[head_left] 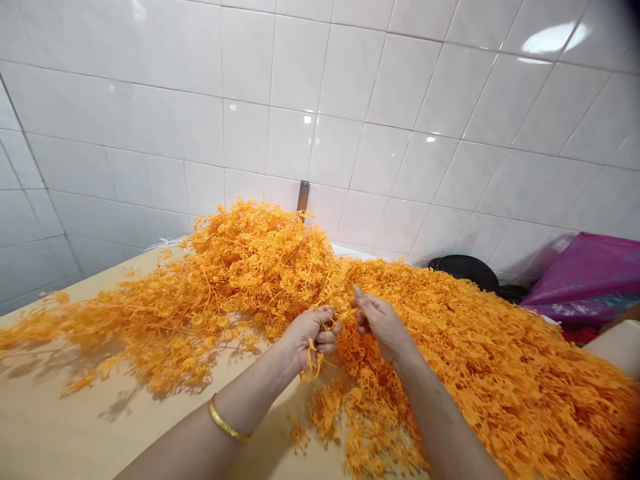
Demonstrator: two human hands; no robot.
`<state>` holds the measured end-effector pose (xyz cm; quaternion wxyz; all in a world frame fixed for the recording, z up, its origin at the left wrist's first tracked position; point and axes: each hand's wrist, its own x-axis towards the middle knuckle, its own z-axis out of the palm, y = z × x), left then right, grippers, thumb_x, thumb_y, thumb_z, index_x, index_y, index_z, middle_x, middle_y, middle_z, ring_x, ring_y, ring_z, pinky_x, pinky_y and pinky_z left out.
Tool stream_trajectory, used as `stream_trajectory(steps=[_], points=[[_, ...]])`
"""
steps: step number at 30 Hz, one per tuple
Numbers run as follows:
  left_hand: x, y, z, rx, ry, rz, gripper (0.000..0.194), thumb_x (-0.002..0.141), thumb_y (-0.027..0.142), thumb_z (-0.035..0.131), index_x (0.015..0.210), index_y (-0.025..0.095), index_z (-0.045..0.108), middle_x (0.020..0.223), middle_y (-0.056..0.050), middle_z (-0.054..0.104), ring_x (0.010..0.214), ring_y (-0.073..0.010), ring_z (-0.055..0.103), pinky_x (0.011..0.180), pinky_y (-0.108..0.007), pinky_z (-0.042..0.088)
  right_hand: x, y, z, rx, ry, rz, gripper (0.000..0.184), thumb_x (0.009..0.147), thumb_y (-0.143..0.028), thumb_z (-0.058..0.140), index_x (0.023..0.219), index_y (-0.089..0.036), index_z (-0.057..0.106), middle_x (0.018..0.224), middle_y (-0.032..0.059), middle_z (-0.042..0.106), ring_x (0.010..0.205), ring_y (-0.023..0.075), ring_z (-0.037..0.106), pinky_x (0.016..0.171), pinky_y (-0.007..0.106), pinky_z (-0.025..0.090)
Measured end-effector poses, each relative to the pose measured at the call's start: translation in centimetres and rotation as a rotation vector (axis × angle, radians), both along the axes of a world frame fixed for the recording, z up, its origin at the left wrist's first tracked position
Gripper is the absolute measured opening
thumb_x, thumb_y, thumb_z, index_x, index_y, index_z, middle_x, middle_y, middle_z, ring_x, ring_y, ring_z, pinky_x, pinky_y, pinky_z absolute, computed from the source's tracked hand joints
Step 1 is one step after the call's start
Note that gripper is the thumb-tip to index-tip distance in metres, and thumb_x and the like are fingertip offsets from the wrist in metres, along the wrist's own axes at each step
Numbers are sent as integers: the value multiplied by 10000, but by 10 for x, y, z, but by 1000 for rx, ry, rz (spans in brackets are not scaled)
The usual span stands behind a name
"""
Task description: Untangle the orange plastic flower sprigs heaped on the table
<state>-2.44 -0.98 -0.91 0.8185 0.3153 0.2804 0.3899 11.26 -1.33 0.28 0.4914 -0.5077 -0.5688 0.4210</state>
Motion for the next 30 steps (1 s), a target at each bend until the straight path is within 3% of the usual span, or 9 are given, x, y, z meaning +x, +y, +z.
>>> stream_trajectory(steps=[10,16,23,30], points=[[0,-3,-1,20,-90,-72,18,767,168,352,751,174,357,495,46,424,279,-4,186,337,-144,106,-5,-2,-5,-51,73,163,381,690,-530,506,608,-169,414,517,-56,359,453,64,334,452,204,267],[10,-9,-5,51,-9,-127,85,760,183,387,701,193,325,422,61,416,253,-13,118,327,-164,54,3,2,-3,148,136,-95,325,647,-436,595,580,-172,417,528,-60,341,459,62,317,446,202,266],[15,-13,-5,83,-34,-139,157,706,184,459,674,195,306,404,75,415,254,-9,119,341,-172,45,5,8,-10,274,32,-339,282,698,-400,531,572,-181,406,480,-64,340,431,69,303,412,199,258],[19,-10,-6,65,-39,-158,178,710,199,446,652,201,278,384,85,410,241,-12,101,341,-176,36,3,14,-18,308,0,-431,252,717,-376,494,580,-185,402,462,-71,354,415,68,311,403,192,264]])
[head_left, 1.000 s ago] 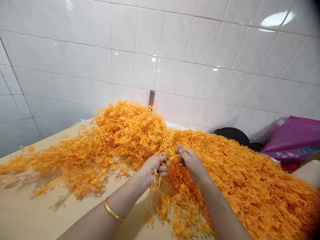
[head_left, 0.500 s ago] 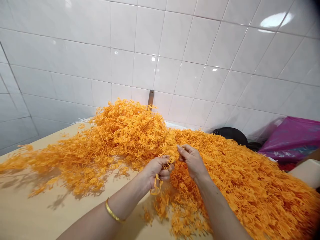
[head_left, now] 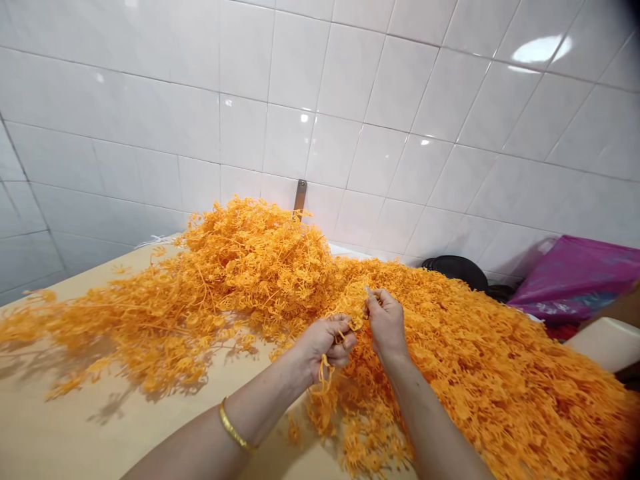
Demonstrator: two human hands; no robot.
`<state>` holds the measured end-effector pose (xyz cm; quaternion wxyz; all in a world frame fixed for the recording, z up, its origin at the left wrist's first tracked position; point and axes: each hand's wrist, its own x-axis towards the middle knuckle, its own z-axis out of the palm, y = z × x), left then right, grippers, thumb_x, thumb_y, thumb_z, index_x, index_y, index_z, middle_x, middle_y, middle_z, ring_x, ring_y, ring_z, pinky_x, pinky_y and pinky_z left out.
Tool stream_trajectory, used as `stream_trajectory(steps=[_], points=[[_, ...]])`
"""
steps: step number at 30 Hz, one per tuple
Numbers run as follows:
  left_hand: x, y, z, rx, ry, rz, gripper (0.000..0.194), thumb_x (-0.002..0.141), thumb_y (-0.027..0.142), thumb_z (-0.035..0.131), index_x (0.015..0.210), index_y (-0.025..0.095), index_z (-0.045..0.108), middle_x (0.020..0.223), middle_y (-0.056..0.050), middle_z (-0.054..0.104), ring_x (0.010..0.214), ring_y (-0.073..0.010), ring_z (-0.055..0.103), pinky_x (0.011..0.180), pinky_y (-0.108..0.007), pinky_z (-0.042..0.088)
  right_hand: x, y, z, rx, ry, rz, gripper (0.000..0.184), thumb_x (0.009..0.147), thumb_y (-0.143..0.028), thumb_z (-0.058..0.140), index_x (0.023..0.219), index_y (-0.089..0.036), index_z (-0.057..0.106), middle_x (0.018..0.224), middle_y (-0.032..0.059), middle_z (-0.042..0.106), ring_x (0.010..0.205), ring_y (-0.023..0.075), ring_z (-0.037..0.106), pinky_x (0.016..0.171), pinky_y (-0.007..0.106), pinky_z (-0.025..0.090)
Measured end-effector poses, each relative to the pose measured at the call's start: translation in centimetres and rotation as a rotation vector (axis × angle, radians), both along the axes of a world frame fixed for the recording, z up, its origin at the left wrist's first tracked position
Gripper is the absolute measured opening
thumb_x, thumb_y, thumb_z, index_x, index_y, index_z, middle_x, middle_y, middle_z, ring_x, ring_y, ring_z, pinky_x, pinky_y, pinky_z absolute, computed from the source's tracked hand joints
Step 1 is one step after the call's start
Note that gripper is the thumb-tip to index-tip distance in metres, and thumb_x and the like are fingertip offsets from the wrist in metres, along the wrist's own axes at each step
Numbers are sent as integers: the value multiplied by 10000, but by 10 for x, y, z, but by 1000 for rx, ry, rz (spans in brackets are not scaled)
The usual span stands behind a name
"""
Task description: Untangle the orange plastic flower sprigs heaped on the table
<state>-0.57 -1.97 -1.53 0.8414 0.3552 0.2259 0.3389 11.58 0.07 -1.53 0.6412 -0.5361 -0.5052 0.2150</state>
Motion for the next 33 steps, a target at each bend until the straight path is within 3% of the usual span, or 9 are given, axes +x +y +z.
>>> stream_trajectory(steps=[6,15,17,20,24,26,27,33], points=[[0,-1,-2,-9,-59,-23,119,710,179,430,664,194,322,390,80,414,246,-14,115,323,-162,72,1,2,0,5,41,3,257,707,-355,505,558,-182,389,459,-76,339,412,61,293,397,188,258],[0,-16,20,35,-41,-28,148,733,206,438,626,179,340,384,86,372,249,-14,99,294,-158,85,-8,-5,17,68,183,18,266,692,-371,520,553,-176,405,436,-81,357,384,54,338,386,178,298],[-2,-25,24,91,-29,-40,183,717,238,479,608,170,349,375,88,352,249,-5,93,290,-156,87,4,-3,23,78,250,-7,273,686,-385,521,556,-180,396,419,-86,352,364,57,357,378,181,318],[-14,-38,27,163,28,-98,199,726,277,493,607,160,387,363,78,329,264,-11,153,300,-153,128,41,-3,34,74,379,-154,302,710,-397,470,537,-195,325,383,-100,308,312,56,340,365,192,343],[-42,-44,33,187,98,118,102,751,204,454,667,148,436,430,52,403,275,-7,207,309,-147,155,77,-23,42,24,378,-175,166,711,-273,479,604,-181,392,460,-78,417,333,48,378,374,181,341],[-58,-44,39,209,111,224,150,771,154,385,631,138,435,444,39,406,268,-5,198,301,-152,164,75,-35,38,12,263,-102,66,700,-201,487,751,-192,445,507,-78,452,360,57,414,403,189,360],[-66,-44,42,221,110,274,154,778,130,355,666,130,460,466,32,420,273,-5,206,304,-150,179,70,-42,35,15,144,-64,130,707,-186,478,835,-201,460,520,-75,459,375,65,424,416,196,365],[-106,-66,50,210,169,456,192,784,87,335,839,115,516,460,31,410,278,-15,233,306,-144,221,24,-114,0,20,-770,175,238,798,-289,427,975,-186,550,748,45,525,634,145,508,572,271,403]])
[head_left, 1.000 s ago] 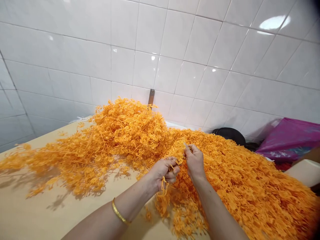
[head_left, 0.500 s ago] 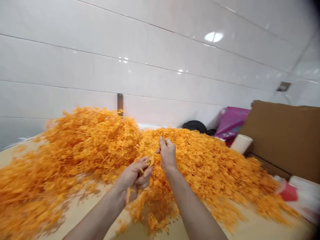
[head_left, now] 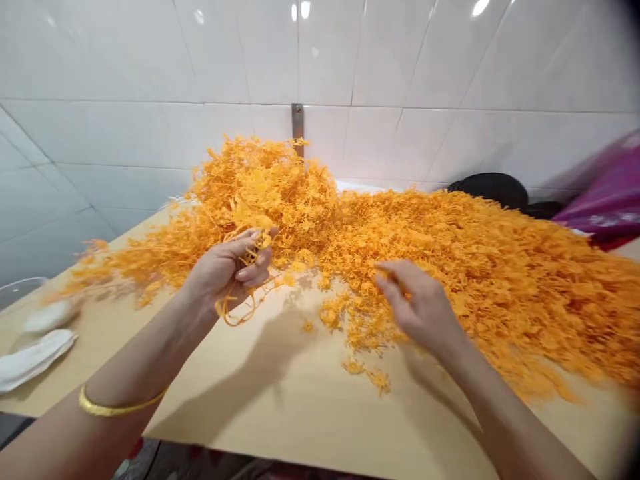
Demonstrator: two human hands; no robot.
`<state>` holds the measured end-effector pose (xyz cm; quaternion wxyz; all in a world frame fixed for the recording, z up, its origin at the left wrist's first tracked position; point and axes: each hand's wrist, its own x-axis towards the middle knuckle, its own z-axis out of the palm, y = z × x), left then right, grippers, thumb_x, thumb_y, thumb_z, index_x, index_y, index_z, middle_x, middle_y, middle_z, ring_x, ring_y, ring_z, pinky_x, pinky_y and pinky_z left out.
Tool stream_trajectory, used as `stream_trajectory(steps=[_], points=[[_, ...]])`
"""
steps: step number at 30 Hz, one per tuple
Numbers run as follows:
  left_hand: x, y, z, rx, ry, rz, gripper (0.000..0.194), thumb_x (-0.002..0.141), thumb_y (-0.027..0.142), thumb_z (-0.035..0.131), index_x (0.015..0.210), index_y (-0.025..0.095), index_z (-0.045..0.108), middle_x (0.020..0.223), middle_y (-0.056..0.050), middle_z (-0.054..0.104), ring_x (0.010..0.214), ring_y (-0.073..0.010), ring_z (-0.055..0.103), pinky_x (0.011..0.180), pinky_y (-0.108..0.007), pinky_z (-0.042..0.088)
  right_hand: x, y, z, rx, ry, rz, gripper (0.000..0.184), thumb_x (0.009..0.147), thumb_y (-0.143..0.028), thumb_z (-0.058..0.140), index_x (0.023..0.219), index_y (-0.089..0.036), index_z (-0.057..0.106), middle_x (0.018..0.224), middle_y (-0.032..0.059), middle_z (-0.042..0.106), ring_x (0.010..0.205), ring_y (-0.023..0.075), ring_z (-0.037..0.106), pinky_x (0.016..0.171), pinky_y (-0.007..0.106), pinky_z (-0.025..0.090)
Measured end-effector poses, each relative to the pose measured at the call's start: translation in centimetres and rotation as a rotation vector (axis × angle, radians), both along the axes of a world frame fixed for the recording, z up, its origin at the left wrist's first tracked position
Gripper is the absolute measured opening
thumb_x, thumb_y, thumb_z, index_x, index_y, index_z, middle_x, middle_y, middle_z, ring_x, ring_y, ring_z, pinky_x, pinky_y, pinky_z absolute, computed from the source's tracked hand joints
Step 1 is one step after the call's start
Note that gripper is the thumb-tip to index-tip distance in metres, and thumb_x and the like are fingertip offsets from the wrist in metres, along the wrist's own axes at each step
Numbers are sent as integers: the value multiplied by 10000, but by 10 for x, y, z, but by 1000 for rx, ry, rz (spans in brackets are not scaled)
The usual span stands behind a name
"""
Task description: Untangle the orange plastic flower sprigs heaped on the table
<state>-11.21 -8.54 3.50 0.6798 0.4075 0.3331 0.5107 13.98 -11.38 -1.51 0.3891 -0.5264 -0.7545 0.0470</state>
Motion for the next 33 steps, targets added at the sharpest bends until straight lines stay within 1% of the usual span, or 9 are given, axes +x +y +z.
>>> stream_trajectory(steps=[3,5,8,12,18,23,26,29,33], points=[[-15,-15,-9,-60,20,105,158,766,82,372,819,130,513,473,31,420,283,-19,256,304,-151,239,-17,-36,-22,-66,-296,104,303,806,-311,421,1073,-202,514,938,97,517,822,201,498,682,324,413],[-23,-20,-17,-101,10,205,152,750,59,383,794,130,510,530,10,467,315,-26,315,321,-159,284,-25,-48,-33,-47,-434,172,371,799,-328,434,1154,-224,461,1083,104,489,961,235,446,797,377,374],[-26,-26,-22,-86,-33,336,124,712,25,430,712,129,497,607,-15,507,435,-63,453,376,-171,360,-32,-44,-45,27,-570,172,459,796,-367,429,1237,-250,374,1216,88,429,1074,260,370,878,419,303],[-21,-43,-23,-90,-74,387,102,660,29,515,673,129,497,626,-17,519,519,-100,508,425,-198,409,-37,-17,-55,133,-664,86,459,803,-374,410,1231,-210,388,1268,108,382,1136,281,316,906,452,250],[-24,-76,-51,-194,-146,439,71,666,79,547,664,128,497,640,-23,545,524,-100,512,467,-209,421,-56,1,-44,159,-617,-12,346,776,-350,453,1037,-142,545,1252,171,371,1118,317,321,894,473,247],[-23,-90,-71,-301,-237,410,41,719,109,506,686,129,493,604,-20,538,468,-73,479,455,-187,404,-98,-6,-36,146,-583,287,500,761,-317,477,1237,-227,351,1286,84,347,1157,284,274,931,444,223],[-22,-93,-69,-332,-275,446,51,732,88,477,716,130,499,656,-29,550,469,-66,476,425,-173,383,-117,-4,-39,71,-576,380,396,782,-338,453,1163,-232,420,1182,71,446,1134,257,308,931,433,231],[-31,-99,-63,-339,-240,530,86,734,60,453,729,128,506,676,-40,548,494,-76,491,410,-167,375,-112,-2,-35,51,-588,328,244,808,-313,421,998,-202,525,1066,92,507,1094,251,348,910,441,248],[-58,-116,-63,-295,-170,569,119,749,77,429,778,105,541,611,-39,510,475,-71,465,400,-159,374,-72,-21,-27,108,-601,262,325,806,-294,413,1102,-188,494,1127,117,478,1082,264,361,890,427,290]])
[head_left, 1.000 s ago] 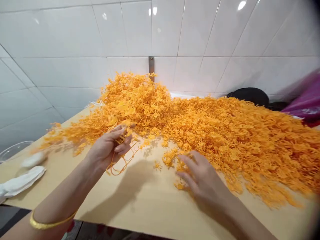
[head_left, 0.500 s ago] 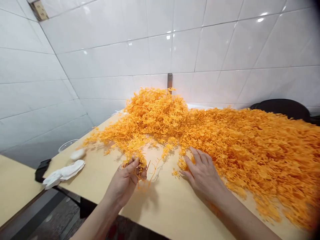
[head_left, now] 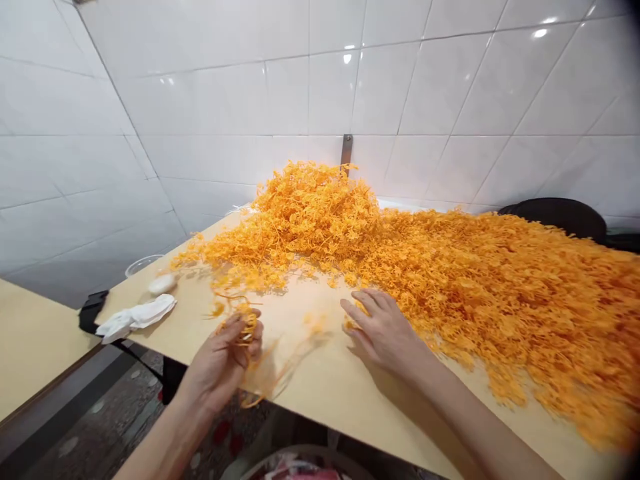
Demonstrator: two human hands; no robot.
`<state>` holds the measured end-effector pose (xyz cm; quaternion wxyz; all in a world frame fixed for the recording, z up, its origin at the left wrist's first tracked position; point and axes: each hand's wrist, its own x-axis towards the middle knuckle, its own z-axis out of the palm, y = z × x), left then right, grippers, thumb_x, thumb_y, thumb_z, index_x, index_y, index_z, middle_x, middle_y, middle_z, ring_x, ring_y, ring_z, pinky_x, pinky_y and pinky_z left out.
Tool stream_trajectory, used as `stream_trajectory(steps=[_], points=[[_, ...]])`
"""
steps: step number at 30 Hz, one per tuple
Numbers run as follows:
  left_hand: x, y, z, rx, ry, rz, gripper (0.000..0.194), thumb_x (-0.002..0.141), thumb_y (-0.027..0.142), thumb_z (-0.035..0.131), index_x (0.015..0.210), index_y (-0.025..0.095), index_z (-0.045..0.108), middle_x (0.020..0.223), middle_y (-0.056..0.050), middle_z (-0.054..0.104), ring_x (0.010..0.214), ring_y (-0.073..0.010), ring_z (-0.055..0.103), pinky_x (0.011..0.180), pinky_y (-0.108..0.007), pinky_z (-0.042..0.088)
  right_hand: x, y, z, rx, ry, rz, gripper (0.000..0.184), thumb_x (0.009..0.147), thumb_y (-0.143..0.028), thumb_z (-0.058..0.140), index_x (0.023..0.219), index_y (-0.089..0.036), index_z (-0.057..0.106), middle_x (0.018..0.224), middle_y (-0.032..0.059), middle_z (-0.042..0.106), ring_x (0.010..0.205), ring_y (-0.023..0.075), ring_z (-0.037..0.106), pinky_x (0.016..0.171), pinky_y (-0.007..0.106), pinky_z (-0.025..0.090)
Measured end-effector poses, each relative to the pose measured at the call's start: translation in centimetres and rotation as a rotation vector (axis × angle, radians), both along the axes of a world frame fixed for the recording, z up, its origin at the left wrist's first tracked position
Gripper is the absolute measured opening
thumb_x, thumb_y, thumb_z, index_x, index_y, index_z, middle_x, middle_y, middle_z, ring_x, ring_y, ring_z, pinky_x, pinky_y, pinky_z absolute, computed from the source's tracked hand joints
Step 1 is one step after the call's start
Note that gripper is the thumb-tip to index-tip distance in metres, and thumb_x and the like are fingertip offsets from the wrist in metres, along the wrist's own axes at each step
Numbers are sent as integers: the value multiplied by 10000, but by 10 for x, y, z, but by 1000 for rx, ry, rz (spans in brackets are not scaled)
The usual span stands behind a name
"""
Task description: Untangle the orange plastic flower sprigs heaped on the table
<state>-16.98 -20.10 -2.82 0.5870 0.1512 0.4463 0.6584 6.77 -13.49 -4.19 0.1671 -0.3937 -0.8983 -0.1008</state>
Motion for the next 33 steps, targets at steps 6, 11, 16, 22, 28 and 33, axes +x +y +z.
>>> stream_trajectory(steps=[6,11,16,22,28,33], points=[[-29,-11,-10,39,-14,-63,199,715,24,380,798,109,539,544,2,432,381,-34,347,360,-148,321,60,-60,-23,-29,-14,-84,427,799,-357,409,1208,-234,416,1242,96,397,1121,260,340,874,404,339],[6,21,3,75,-148,-241,172,725,46,364,776,111,515,529,15,400,361,-26,310,359,-146,282,50,-45,-36,-41,-16,-164,378,814,-365,385,1148,-210,472,1208,112,417,1101,254,347,884,404,316],[52,71,21,113,-230,-368,126,736,71,357,734,123,472,527,6,421,355,-34,302,350,-149,251,32,-5,-16,90,-6,-261,239,807,-285,408,951,-184,569,1191,124,422,1089,270,339,876,421,282],[81,116,26,129,-204,-344,99,747,75,365,714,141,432,533,-9,475,359,-48,376,355,-152,295,28,22,21,168,280,-248,211,797,-209,397,889,-189,586,1120,110,466,1033,243,400,840,385,339],[115,140,7,72,-161,-270,114,692,34,482,676,139,440,542,8,503,451,-78,506,450,-186,409,17,41,29,-151,869,-141,214,787,-329,444,865,-172,567,817,59,571,761,174,528,684,301,419],[134,145,0,125,-147,-263,136,655,45,525,620,143,438,489,49,458,403,-56,456,426,-178,384,1,60,18,-406,1059,-198,442,646,-404,599,993,-143,519,796,40,558,674,153,514,606,273,413]])
